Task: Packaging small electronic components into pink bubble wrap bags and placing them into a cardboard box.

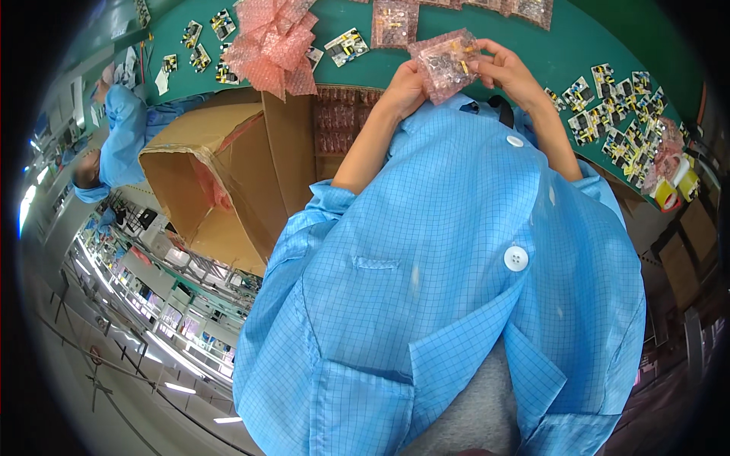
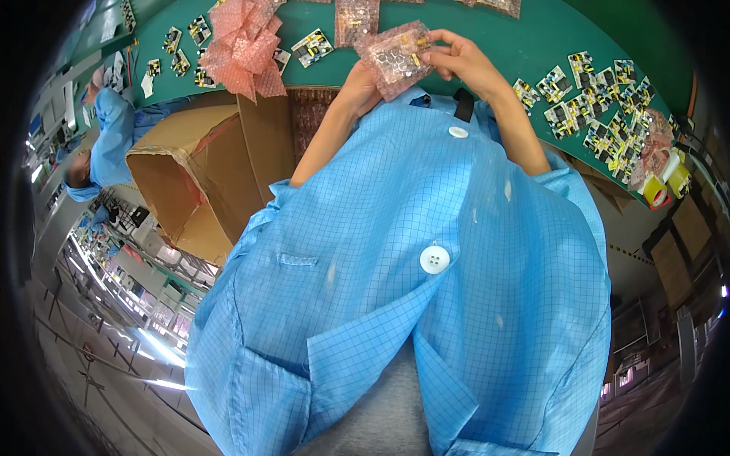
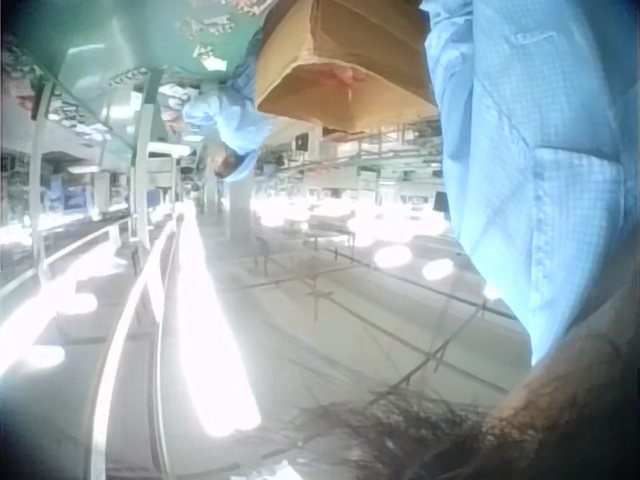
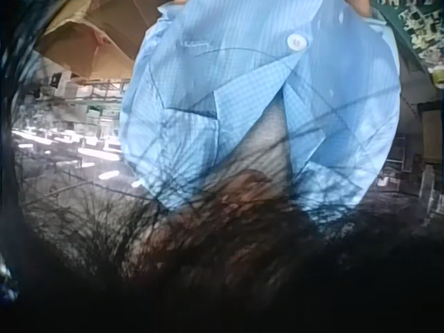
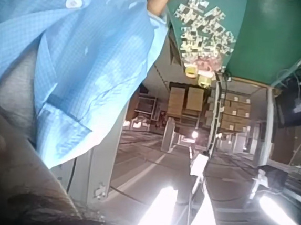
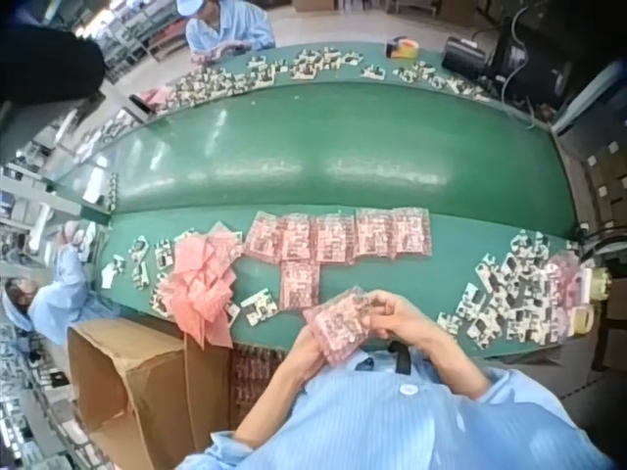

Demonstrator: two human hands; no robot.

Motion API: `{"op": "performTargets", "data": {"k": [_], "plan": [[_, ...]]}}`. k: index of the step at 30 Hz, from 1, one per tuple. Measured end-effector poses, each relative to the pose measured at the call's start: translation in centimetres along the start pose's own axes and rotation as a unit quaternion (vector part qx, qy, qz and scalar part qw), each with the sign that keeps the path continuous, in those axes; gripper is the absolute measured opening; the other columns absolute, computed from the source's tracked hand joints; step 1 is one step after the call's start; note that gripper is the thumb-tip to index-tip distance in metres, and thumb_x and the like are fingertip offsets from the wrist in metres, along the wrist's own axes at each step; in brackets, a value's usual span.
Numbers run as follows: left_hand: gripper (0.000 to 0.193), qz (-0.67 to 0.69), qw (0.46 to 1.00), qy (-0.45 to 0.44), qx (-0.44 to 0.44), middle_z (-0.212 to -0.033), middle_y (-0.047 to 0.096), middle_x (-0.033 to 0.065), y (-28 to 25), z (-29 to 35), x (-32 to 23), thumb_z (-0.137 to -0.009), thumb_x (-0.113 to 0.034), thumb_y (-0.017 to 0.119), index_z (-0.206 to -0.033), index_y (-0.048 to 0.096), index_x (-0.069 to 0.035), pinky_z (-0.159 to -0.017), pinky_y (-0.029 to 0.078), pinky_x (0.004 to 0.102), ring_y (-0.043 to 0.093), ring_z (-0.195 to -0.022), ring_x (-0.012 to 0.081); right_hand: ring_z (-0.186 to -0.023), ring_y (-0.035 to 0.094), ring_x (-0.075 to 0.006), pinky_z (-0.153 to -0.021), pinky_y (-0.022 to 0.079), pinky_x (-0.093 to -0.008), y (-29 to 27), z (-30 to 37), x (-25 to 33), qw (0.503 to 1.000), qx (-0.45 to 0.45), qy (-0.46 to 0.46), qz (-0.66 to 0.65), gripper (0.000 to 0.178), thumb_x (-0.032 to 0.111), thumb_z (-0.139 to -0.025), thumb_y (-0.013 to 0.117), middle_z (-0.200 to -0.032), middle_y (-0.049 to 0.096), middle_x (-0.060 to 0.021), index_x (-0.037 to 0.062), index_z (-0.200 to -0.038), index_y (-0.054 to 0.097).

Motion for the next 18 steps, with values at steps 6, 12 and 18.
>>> {"op": "performTargets", "data": {"k": [6, 12, 18], "plan": [[0.026, 0.048, 0.999, 0.016, 0.002, -0.113, 0.066, 0.0142, 0.4, 0.4, -0.1, -0.091, -0.003, 0.06, -0.117, 0.06, 0.002, -0.087, 0.057, 0.0349, 0.067, -0.098, 0.02, -0.061, 0.048, -0.0026, -0.054, 0.036, -0.0181, 1.0, 1.1, -0.4, 1.0, 0.01, 0.014, 0.004, 0.043, 0.019, -0.091, 0.066, -0.077, 0.055, 0.005, 0.0059, -0.129, 0.05], [0.025, 0.0, 1.0, 0.019, 0.004, -0.112, 0.066, 0.0144, 0.7, 1.1, -0.5, -0.09, -0.002, 0.061, -0.115, 0.06, 0.004, -0.086, 0.057, 0.0344, 0.068, -0.096, 0.0205, -0.061, 0.047, -0.0027, -0.055, 0.036, -0.0165, 1.9, 2.0, -0.8, 0.998, 0.034, 0.02, -0.048, 0.04, 0.02, -0.092, 0.065, -0.079, 0.054, 0.0056, 0.0061, -0.126, 0.051], [0.025, 0.007, 0.999, 0.033, -0.012, -0.11, 0.067, 0.0142, 0.7, 1.1, -0.4, -0.09, -0.001, 0.061, -0.114, 0.061, 0.005, -0.083, 0.058, 0.0347, 0.068, -0.094, 0.0217, -0.059, 0.043, -0.0018, -0.053, 0.035, -0.0183, 2.1, 2.5, -1.0, 0.987, 0.084, 0.024, -0.137, 0.036, 0.017, -0.093, 0.063, -0.08, 0.054, 0.0061, 0.0059, -0.124, 0.051]]}}
Point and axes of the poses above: each hand's wrist, its own z-axis away from the middle knuckle, its own y-axis out of the palm, x = y × z, the point moved 9 cm from there along -z, towards the middle knuckle
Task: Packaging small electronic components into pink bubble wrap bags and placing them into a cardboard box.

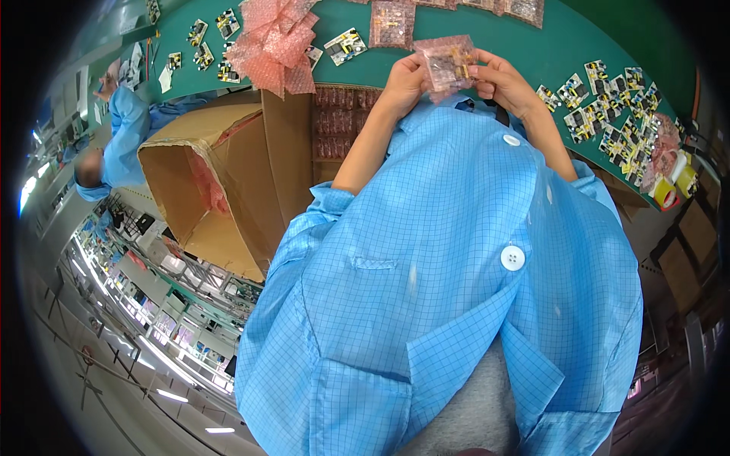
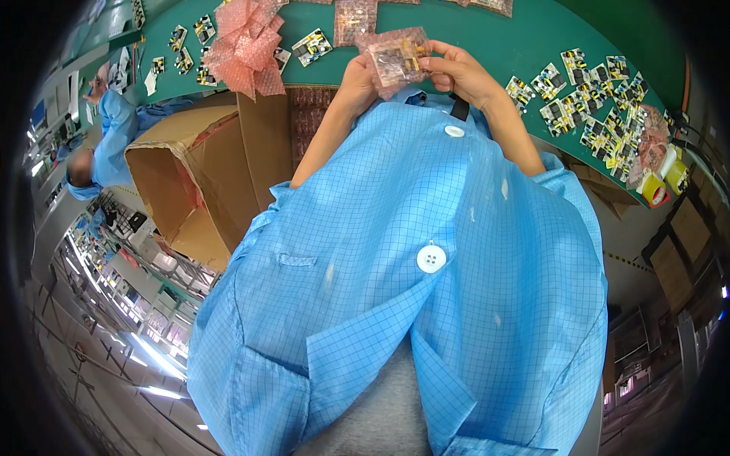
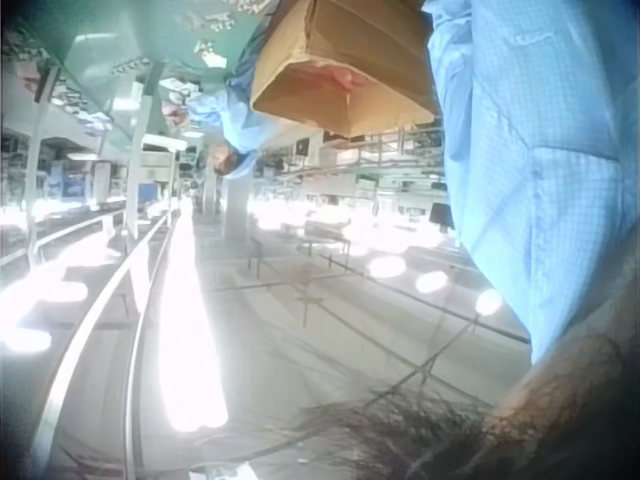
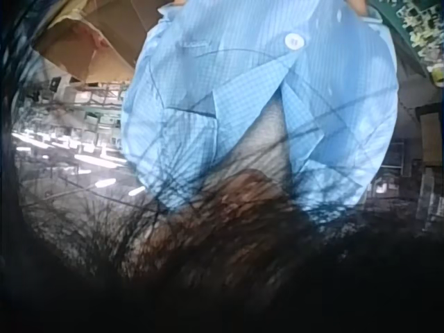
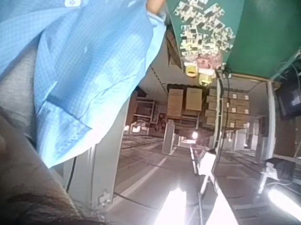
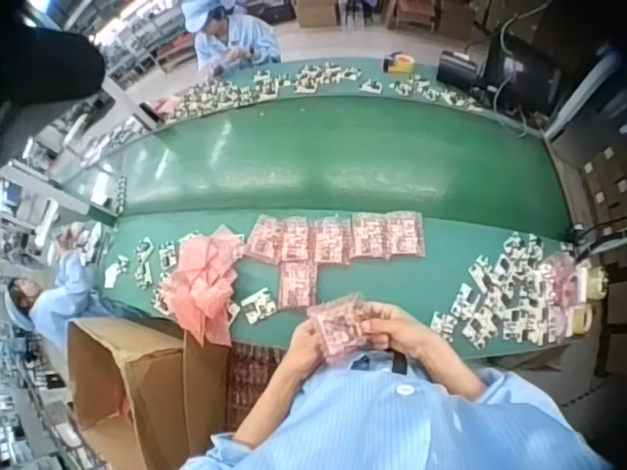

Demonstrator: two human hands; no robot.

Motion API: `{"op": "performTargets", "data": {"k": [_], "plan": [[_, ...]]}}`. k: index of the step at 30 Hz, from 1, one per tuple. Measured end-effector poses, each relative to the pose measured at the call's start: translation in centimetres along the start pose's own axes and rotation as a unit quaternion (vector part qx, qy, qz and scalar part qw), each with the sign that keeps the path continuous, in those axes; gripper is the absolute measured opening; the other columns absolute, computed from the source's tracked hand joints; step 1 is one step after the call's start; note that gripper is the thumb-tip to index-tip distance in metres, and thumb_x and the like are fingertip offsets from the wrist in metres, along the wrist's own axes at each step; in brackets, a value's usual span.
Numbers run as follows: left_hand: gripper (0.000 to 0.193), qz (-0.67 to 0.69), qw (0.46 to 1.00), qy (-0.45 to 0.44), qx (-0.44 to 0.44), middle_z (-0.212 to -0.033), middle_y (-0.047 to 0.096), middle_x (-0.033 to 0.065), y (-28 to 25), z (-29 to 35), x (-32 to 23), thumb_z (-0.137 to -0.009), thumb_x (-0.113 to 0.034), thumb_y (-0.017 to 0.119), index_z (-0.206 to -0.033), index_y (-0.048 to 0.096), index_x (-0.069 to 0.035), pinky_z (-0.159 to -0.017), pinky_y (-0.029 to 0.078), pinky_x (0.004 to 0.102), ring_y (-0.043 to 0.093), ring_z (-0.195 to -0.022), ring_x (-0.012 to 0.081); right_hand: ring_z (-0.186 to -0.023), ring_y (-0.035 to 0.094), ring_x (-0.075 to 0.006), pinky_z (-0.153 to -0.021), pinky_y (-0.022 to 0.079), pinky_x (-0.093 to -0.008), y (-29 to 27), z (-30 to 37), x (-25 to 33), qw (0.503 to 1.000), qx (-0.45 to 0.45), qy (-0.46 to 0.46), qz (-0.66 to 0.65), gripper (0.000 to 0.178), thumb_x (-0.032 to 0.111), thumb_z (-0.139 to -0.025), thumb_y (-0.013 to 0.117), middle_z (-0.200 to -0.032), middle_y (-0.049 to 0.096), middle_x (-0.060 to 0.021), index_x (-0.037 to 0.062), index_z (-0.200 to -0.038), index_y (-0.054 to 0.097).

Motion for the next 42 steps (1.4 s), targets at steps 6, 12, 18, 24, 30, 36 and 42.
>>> {"op": "performTargets", "data": {"k": [6, 12, 18, 24, 30, 36, 42], "plan": [[0.025, -0.062, 0.997, 0.033, -0.017, -0.114, 0.065, 0.0159, 0.6, -0.9, 0.4, -0.096, -0.004, 0.051, -0.118, 0.058, 0.006, -0.085, 0.058, 0.0395, 0.068, -0.096, 0.0266, -0.06, 0.044, -0.0026, -0.054, 0.036, -0.0197, -1.6, -0.5, -0.8, 0.995, -0.067, -0.002, 0.075, 0.037, 0.019, -0.093, 0.063, -0.078, 0.053, 0.0054, 0.0056, -0.126, 0.053], [0.031, 0.194, 0.972, -0.06, -0.115, -0.114, 0.063, 0.0184, -2.9, -2.5, 3.8, -0.1, -0.017, 0.042, -0.118, 0.054, 0.004, -0.088, 0.056, 0.0404, 0.066, -0.101, 0.0287, -0.074, 0.054, -0.0061, -0.064, 0.044, -0.0211, -6.0, -4.0, 0.8, 0.948, -0.189, -0.023, 0.254, 0.041, 0.026, -0.093, 0.064, -0.083, 0.061, 0.0031, 0.0055, -0.128, 0.058], [0.028, -0.186, 0.955, 0.028, -0.228, -0.114, 0.061, 0.0192, -6.8, -1.5, -1.3, -0.095, -0.017, 0.051, -0.113, 0.055, 0.003, -0.088, 0.053, 0.0405, 0.064, -0.098, 0.0288, -0.085, 0.064, -0.0177, -0.072, 0.051, -0.033, -6.8, -10.6, 3.4, 0.848, -0.114, -0.118, 0.504, 0.044, 0.03, -0.093, 0.061, -0.093, 0.069, -0.0062, 0.0066, -0.13, 0.057], [0.039, -0.69, 0.537, 0.305, -0.378, -0.11, 0.054, 0.0164, -5.5, 0.9, -14.3, -0.072, -0.013, 0.069, -0.106, 0.056, -0.002, -0.095, 0.033, 0.0491, 0.044, -0.109, 0.0369, -0.09, 0.065, -0.0294, -0.078, 0.052, -0.0398, -3.8, -11.1, 7.2, 0.647, -0.186, -0.205, 0.711, 0.036, 0.03, -0.089, 0.063, -0.106, 0.065, -0.0091, 0.013, -0.12, 0.061], [0.071, -0.809, 0.386, 0.101, -0.431, -0.12, 0.048, 0.0229, -11.8, 0.1, -18.2, -0.068, -0.037, 0.078, -0.119, 0.046, 0.001, -0.094, 0.032, 0.0581, 0.042, -0.117, 0.0393, -0.088, 0.064, -0.0284, -0.077, 0.052, -0.0392, -5.7, -4.8, 9.1, 0.649, -0.255, -0.254, 0.67, 0.032, 0.022, -0.085, 0.068, -0.107, 0.064, -0.0083, 0.0104, -0.115, 0.061], [0.071, -0.823, 0.335, 0.079, -0.452, -0.11, 0.056, 0.0212, -14.1, 1.4, -20.4, -0.065, -0.038, 0.073, -0.118, 0.048, 0.001, -0.09, 0.038, 0.0568, 0.052, -0.108, 0.0418, -0.095, 0.061, -0.0303, -0.084, 0.049, -0.04, -13.5, 8.8, 8.0, 0.599, -0.444, -0.138, 0.652, 0.042, 0.024, -0.079, 0.075, -0.104, 0.064, -0.0122, 0.0049, -0.113, 0.06], [0.05, -0.861, 0.326, 0.138, -0.365, -0.111, 0.061, 0.0149, -14.8, 2.6, -19.9, -0.072, -0.04, 0.07, -0.109, 0.061, -0.007, -0.085, 0.038, 0.0556, 0.054, -0.107, 0.0367, -0.103, 0.061, -0.0323, -0.086, 0.048, -0.0415, -14.8, 15.4, 4.1, 0.605, -0.475, -0.073, 0.635, 0.054, 0.032, -0.075, 0.079, -0.107, 0.065, -0.0167, 0.0001, -0.114, 0.059]]}}
Point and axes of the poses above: each hand's wrist, its own z-axis away from the middle knuckle, its own y-axis out of the palm, x = y × z, the point moved 9 cm from there along -z, towards the middle knuckle
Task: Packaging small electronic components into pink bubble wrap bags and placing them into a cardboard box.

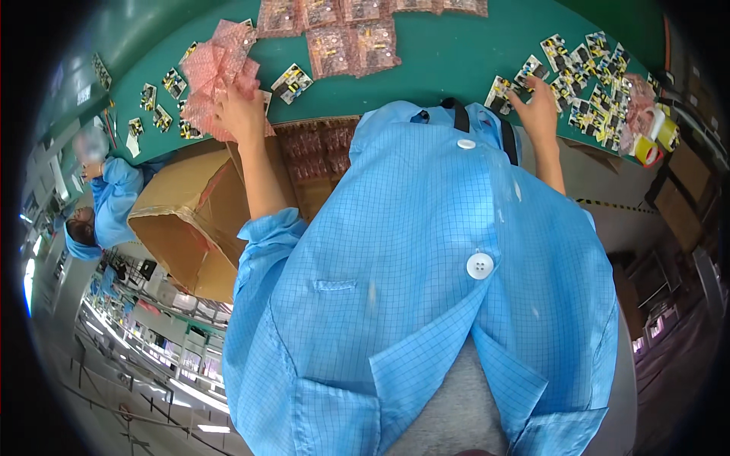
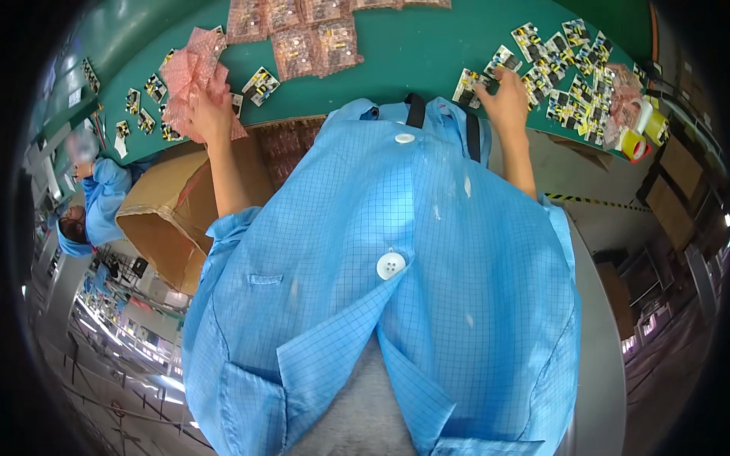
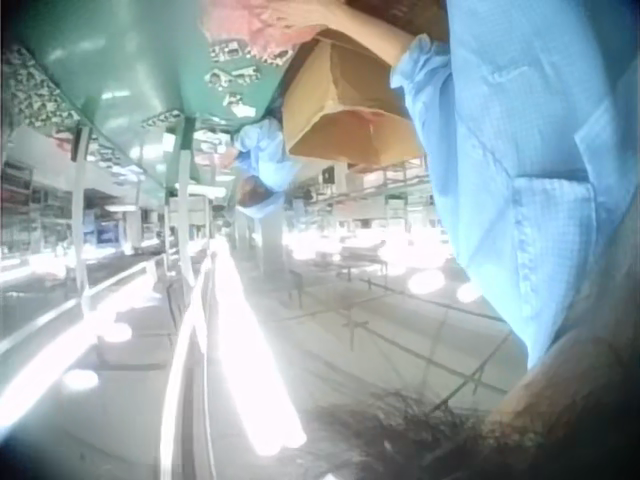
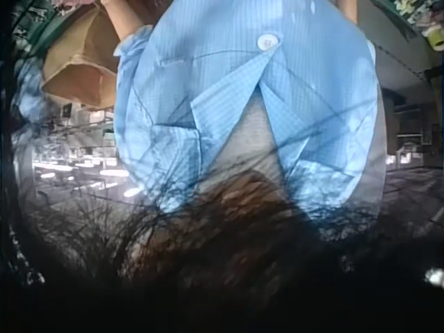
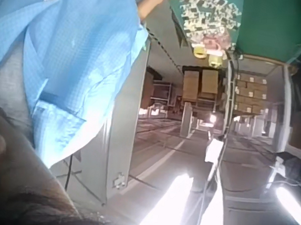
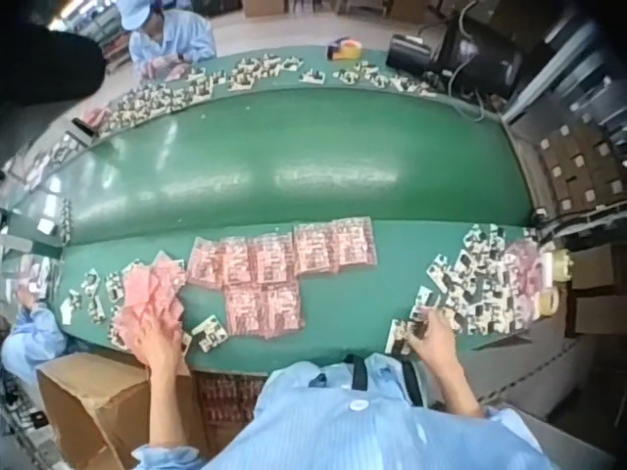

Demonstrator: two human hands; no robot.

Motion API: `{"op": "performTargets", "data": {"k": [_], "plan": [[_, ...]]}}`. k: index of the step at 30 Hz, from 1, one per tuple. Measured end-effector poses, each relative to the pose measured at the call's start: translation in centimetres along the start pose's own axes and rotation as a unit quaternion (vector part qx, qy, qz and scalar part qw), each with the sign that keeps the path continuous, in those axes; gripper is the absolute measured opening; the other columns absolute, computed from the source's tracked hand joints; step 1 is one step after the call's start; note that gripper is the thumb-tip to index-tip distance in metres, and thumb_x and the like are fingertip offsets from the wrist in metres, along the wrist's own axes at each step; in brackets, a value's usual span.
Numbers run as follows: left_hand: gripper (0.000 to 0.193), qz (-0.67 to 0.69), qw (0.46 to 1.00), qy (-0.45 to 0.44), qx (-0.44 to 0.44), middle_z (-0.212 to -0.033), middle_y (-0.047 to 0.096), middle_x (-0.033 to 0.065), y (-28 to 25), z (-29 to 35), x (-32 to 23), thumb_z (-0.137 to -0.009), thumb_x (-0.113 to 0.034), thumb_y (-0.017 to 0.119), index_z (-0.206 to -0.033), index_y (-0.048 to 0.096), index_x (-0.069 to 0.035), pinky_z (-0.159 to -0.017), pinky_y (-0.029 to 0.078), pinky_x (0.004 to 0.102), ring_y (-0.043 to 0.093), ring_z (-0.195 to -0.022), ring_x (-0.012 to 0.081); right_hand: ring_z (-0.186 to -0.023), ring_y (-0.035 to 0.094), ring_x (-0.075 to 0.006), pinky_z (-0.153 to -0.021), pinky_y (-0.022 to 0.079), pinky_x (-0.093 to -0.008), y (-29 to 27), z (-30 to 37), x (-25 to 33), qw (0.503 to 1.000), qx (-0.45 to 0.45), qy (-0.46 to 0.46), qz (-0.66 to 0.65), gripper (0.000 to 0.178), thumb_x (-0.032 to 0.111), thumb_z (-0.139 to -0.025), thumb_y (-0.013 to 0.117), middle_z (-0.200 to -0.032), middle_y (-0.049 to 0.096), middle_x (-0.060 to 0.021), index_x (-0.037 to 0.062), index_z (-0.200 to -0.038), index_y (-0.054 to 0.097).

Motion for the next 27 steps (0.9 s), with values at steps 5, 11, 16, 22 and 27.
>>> {"op": "performTargets", "data": {"k": [5, 11, 16, 22, 27], "plan": [[0.028, 0.079, 0.995, -0.007, -0.055, -0.098, 0.067, 0.0102, -5.4, 0.8, -1.1, -0.079, -0.031, 0.068, -0.098, 0.07, -0.011, -0.085, 0.043, 0.0487, 0.061, -0.096, 0.0321, -0.1, 0.063, -0.0374, -0.082, 0.05, -0.0459, 2.8, 2.9, -0.8, 0.962, 0.126, 0.239, 0.038, 0.078, 0.055, -0.073, 0.074, -0.106, 0.064, -0.0227, -0.002, -0.119, 0.047], [0.016, 0.401, 0.872, 0.223, -0.17, -0.1, 0.067, 0.0085, -11.2, 4.2, -16.0, -0.071, -0.003, 0.073, -0.085, 0.067, -0.007, -0.078, 0.05, 0.0387, 0.063, -0.09, 0.0295, -0.111, 0.057, -0.0403, -0.09, 0.048, -0.0453, 5.0, 4.2, -1.8, 0.957, 0.041, 0.288, -0.015, 0.092, 0.045, -0.066, 0.082, -0.123, 0.052, -0.0278, -0.0052, -0.127, 0.035], [0.023, 0.407, 0.818, 0.404, 0.037, -0.102, 0.065, 0.0105, -5.3, 8.5, -31.1, -0.076, -0.018, 0.071, -0.089, 0.057, -0.005, -0.079, 0.05, 0.0416, 0.062, -0.094, 0.0311, -0.114, 0.055, -0.0419, -0.093, 0.047, -0.0444, 6.3, 4.0, -2.5, 0.967, 0.016, 0.25, -0.054, 0.099, 0.044, -0.061, 0.085, -0.124, 0.05, -0.0309, -0.0082, -0.127, 0.032], [0.048, 0.347, 0.808, 0.474, 0.046, -0.143, 0.039, 0.0139, -2.8, 12.6, -34.9, -0.076, -0.03, 0.072, -0.117, 0.057, -0.01, -0.096, 0.037, 0.053, 0.033, -0.133, 0.0365, -0.106, 0.06, -0.041, -0.089, 0.049, -0.044, 6.3, 4.1, -1.2, 0.966, 0.066, 0.233, -0.09, 0.099, 0.051, -0.06, 0.084, -0.118, 0.055, -0.0285, -0.0001, -0.129, 0.034], [0.046, 0.308, 0.821, 0.473, 0.081, -0.134, 0.045, 0.0133, -2.5, 12.6, -35.6, -0.078, -0.026, 0.069, -0.118, 0.056, -0.008, -0.092, 0.039, 0.0479, 0.038, -0.131, 0.0333, -0.093, 0.065, -0.0344, -0.084, 0.05, -0.0403, 9.0, 3.7, -4.8, 0.934, 0.071, 0.259, -0.234, 0.08, 0.052, -0.07, 0.079, -0.104, 0.065, -0.0228, 0.0013, -0.122, 0.046]]}}
Point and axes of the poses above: each hand's wrist, its own z-axis away from the middle knuckle, its own y-axis out of the palm, x = y × z, the point moved 9 cm from there along -z, towards the middle knuckle
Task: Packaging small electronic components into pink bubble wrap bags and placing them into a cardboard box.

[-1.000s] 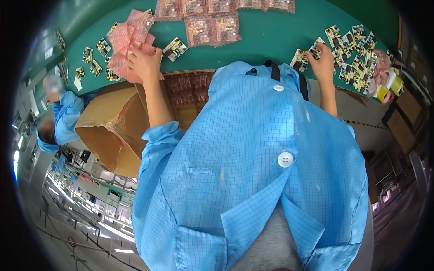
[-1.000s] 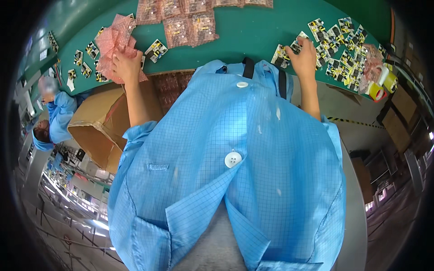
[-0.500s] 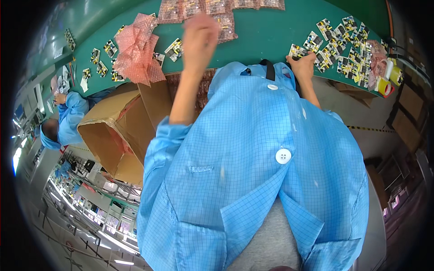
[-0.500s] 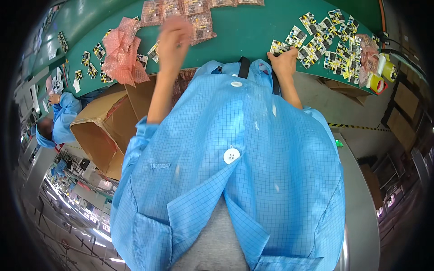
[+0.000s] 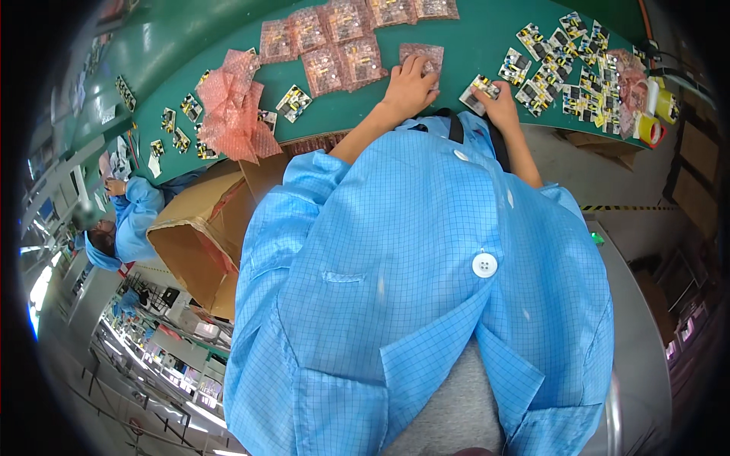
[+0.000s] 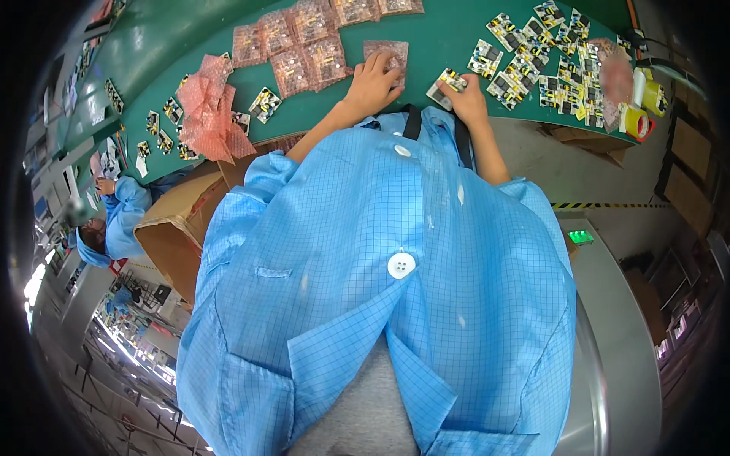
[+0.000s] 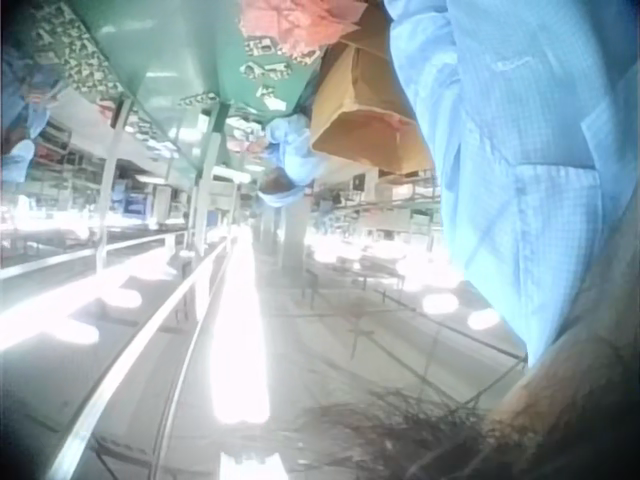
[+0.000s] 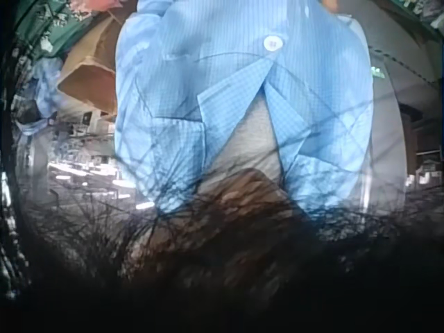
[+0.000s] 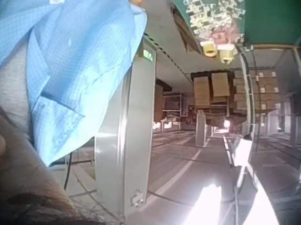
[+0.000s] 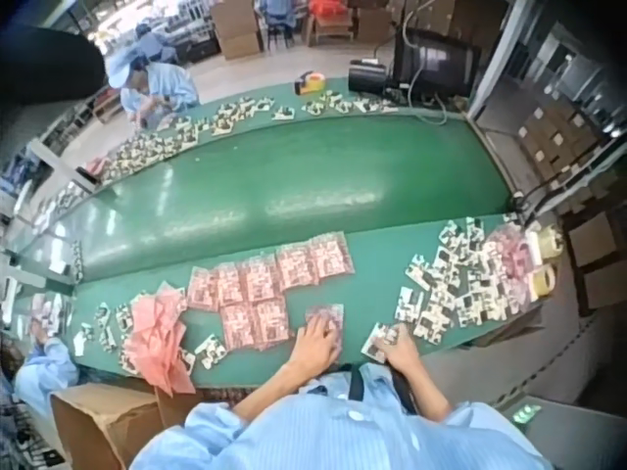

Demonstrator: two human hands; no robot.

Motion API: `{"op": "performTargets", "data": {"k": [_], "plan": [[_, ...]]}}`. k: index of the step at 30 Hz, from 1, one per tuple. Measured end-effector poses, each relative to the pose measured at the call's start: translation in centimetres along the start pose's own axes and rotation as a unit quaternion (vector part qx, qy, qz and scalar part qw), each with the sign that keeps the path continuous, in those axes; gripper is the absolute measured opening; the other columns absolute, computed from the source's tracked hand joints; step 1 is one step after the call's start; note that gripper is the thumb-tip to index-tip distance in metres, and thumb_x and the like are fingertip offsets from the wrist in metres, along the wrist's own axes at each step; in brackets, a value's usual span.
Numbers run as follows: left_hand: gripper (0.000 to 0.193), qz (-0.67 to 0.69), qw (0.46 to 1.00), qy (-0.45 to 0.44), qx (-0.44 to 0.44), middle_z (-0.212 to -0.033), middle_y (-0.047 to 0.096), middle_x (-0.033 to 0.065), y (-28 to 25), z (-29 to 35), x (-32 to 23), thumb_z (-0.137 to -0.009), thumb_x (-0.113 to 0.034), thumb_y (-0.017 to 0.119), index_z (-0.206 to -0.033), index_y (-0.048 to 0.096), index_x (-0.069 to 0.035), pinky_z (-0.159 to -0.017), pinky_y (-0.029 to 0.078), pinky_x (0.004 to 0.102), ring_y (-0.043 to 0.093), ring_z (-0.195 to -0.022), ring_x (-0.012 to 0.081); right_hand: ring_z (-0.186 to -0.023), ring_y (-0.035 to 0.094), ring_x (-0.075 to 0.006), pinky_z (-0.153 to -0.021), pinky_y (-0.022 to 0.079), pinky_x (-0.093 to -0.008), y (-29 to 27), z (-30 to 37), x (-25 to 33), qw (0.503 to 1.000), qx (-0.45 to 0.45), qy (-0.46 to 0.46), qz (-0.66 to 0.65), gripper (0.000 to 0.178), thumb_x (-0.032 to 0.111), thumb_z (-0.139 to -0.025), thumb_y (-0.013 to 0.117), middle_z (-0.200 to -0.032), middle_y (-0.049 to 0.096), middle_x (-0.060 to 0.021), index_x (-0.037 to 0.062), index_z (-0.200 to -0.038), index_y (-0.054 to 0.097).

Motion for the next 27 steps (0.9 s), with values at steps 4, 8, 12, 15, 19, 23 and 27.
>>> {"op": "performTargets", "data": {"k": [4, 8, 12, 15, 19, 23, 27], "plan": [[0.041, -0.013, 0.998, -0.011, 0.062, -0.13, 0.048, 0.0121, 1.7, -0.6, 1.0, -0.076, -0.017, 0.066, -0.115, 0.056, -0.007, -0.096, 0.038, 0.0466, 0.038, -0.131, 0.0324, -0.077, 0.065, -0.0165, -0.067, 0.052, -0.0284, 1.8, 0.2, -1.0, 0.98, 0.1, 0.036, -0.171, 0.043, 0.035, -0.086, 0.072, -0.093, 0.066, -0.0108, 0.001, -0.106, 0.055], [0.039, -0.078, 0.99, 0.113, 0.038, -0.128, 0.05, 0.0121, 0.4, -0.7, -0.4, -0.073, -0.009, 0.062, -0.111, 0.057, -0.006, -0.102, 0.037, 0.0448, 0.038, -0.132, 0.032, -0.078, 0.065, -0.0118, -0.066, 0.052, -0.0244, 1.9, 0.7, -1.0, 0.926, 0.121, 0.069, -0.35, 0.031, 0.023, -0.089, 0.071, -0.093, 0.067, -0.0079, 0.0022, -0.104, 0.055], [0.03, 0.011, 0.996, 0.086, 0.027, -0.116, 0.054, 0.012, -1.0, -1.7, 1.0, -0.073, -0.007, 0.062, -0.102, 0.06, -0.005, -0.095, 0.043, 0.0406, 0.048, -0.117, 0.0326, -0.084, 0.065, -0.0125, -0.072, 0.052, -0.0247, 0.6, -0.5, 0.1, 0.943, 0.148, 0.036, -0.297, 0.031, 0.02, -0.088, 0.071, -0.098, 0.068, -0.0088, 0.0013, -0.106, 0.055], [0.023, 0.09, 0.996, -0.001, -0.026, -0.103, 0.057, 0.0111, -1.4, -3.0, 1.4, -0.075, -0.009, 0.064, -0.097, 0.061, -0.005, -0.088, 0.047, 0.0408, 0.055, -0.101, 0.0325, -0.09, 0.064, -0.0136, -0.076, 0.053, -0.0255, 0.1, -1.6, 0.9, 0.948, 0.174, 0.025, -0.264, 0.034, 0.018, -0.09, 0.068, -0.104, 0.067, -0.0077, 0.0025, -0.116, 0.053], [0.016, 0.084, 0.988, -0.104, -0.08, -0.09, 0.059, 0.0101, -0.7, -4.4, 2.3, -0.077, -0.012, 0.065, -0.092, 0.062, -0.007, -0.078, 0.051, 0.0431, 0.059, -0.088, 0.0318, -0.09, 0.064, -0.0117, -0.078, 0.05, -0.0233, -0.1, -2.1, 1.1, 0.956, 0.234, 0.022, -0.175, 0.036, 0.014, -0.088, 0.068, -0.107, 0.067, -0.0069, 0.0017, -0.12, 0.055], [0.013, 0.096, 0.98, -0.166, -0.057, -0.09, 0.059, 0.0099, 1.1, -4.5, 2.2, -0.076, -0.012, 0.066, -0.088, 0.063, -0.006, -0.073, 0.052, 0.0435, 0.06, -0.085, 0.0312, -0.094, 0.064, -0.0122, -0.082, 0.05, -0.0251, -0.4, -2.0, 1.4, 0.941, 0.251, -0.008, -0.227, 0.033, 0.008, -0.086, 0.069, -0.106, 0.067, -0.0069, -0.0001, -0.116, 0.056], [0.009, 0.111, 0.966, -0.212, -0.097, -0.091, 0.058, 0.009, 1.2, -4.6, 3.0, -0.075, -0.012, 0.067, -0.081, 0.063, -0.006, -0.07, 0.052, 0.0429, 0.061, -0.082, 0.0304, -0.095, 0.064, -0.0136, -0.086, 0.05, -0.0262, -1.1, -1.9, 1.5, 0.944, 0.245, -0.022, -0.222, 0.03, 0.004, -0.085, 0.069, -0.102, 0.066, -0.0066, 0.0007, -0.112, 0.057]]}}
Point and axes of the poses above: each hand's wrist, its own z-axis away from the middle knuckle, its own y-axis out of the palm, x = y × z, the point moved 9 cm from there along -z, towards the middle knuckle
